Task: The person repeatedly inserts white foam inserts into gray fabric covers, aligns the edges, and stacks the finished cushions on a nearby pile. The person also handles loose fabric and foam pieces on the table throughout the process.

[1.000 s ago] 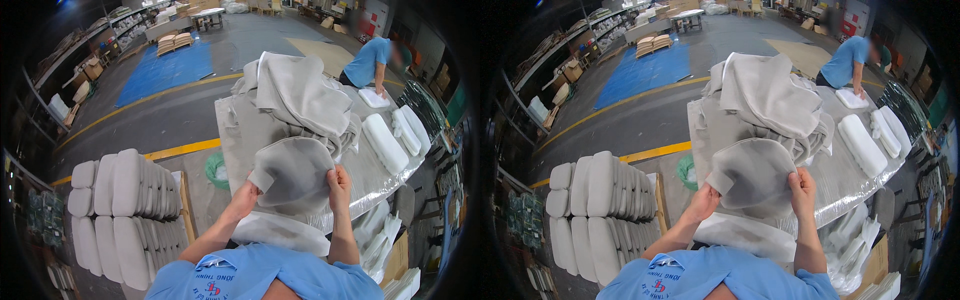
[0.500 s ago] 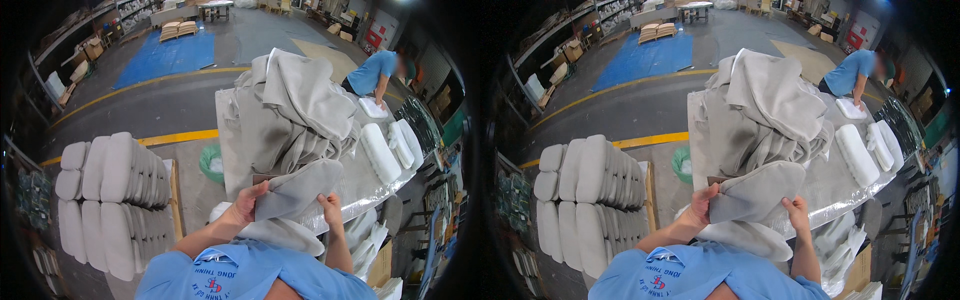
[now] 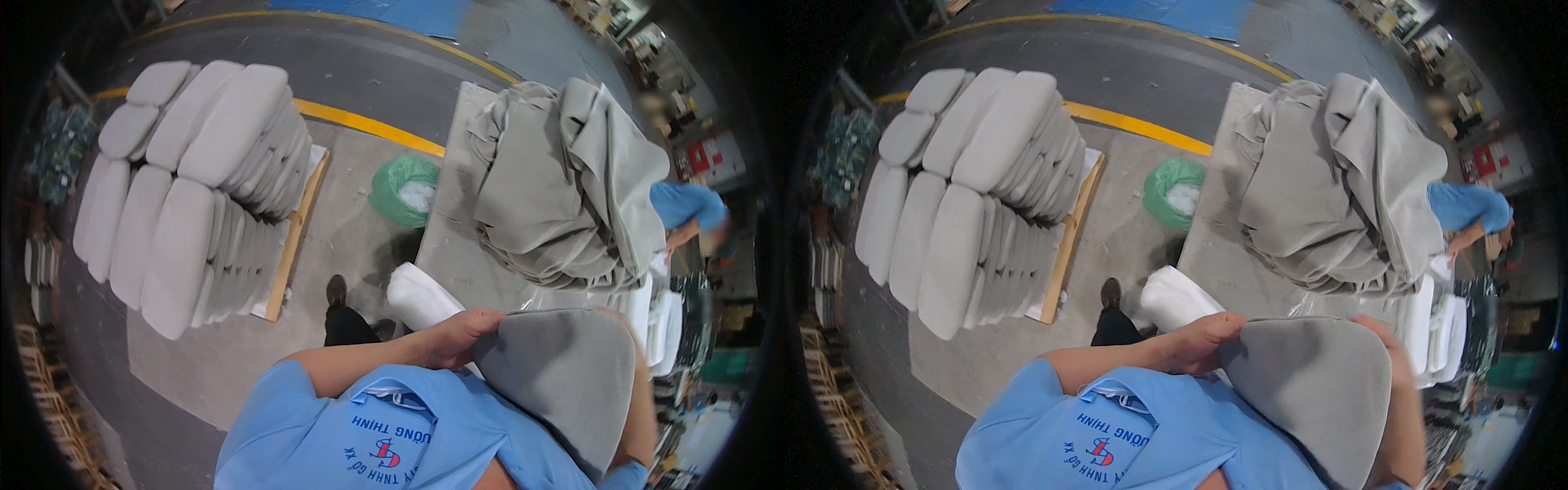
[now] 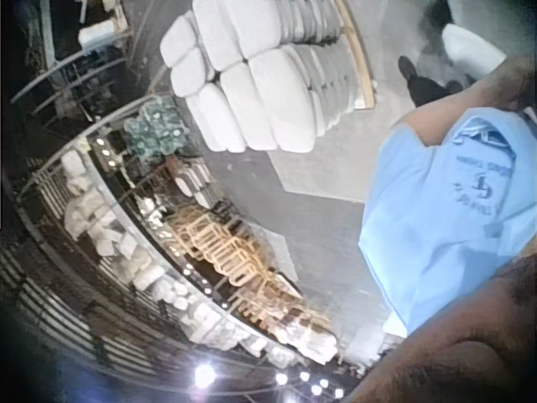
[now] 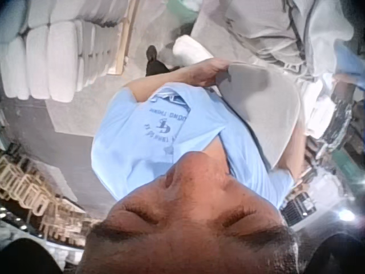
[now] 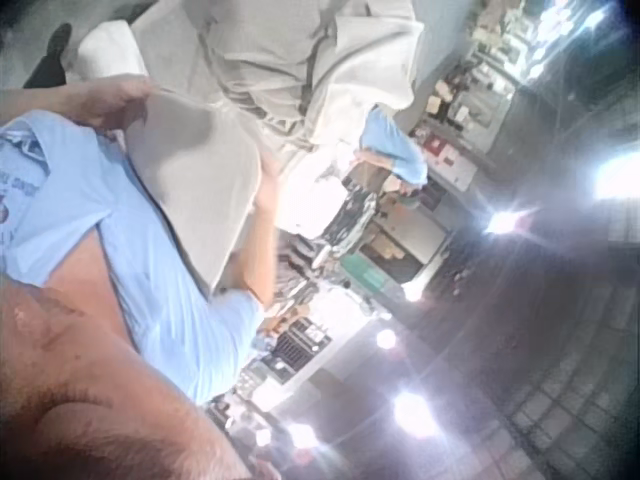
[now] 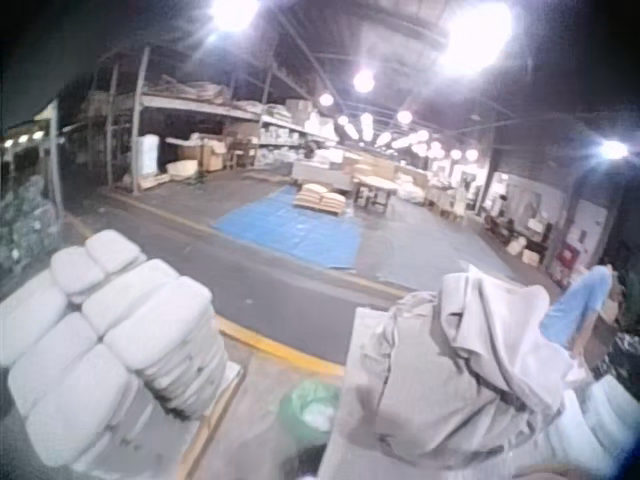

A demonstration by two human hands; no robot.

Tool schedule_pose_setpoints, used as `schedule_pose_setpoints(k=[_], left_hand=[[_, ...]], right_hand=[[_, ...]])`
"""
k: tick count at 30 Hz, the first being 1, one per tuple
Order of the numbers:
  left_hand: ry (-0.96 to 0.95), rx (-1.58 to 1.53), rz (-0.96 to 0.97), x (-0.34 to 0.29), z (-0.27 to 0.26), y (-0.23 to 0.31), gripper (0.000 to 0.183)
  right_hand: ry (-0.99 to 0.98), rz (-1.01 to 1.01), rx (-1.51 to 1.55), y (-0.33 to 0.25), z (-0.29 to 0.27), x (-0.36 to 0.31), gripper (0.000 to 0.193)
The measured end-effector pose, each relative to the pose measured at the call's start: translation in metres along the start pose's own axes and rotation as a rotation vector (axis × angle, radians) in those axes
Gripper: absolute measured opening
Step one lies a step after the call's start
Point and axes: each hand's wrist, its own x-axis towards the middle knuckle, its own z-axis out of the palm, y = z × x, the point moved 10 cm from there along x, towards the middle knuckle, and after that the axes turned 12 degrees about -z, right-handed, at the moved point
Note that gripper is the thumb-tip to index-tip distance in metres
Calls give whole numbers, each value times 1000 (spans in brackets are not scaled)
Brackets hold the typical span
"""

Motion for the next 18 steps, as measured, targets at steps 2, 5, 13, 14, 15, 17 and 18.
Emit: schedule_pose_setpoints(k=[2, 5, 13, 14, 15, 17, 18], left_hand=[[119, 49, 160, -6, -7, 20, 38], [497, 180, 279, -27, -32, 39, 38], [835, 347, 445, -58, -66, 45, 39], [868, 356, 404, -58, -69, 44, 40], [858, 363, 444, -61, -69, 48, 40], [809, 392, 509, -62, -65, 54, 42], [756, 347, 503, -60, -64, 53, 40]], right_hand=[[-119, -82, -340, 45, 81, 53, 32], [-322, -146, -188, 99, 155, 88, 39], [-379, 234, 183, 99, 193, 52, 32], [-347, 238, 80, 84, 199, 38, 30], [-326, 241, -26, 69, 204, 29, 28], [-317, 259, -115, 57, 204, 16, 26], [-328, 269, -121, 58, 206, 14, 25]])
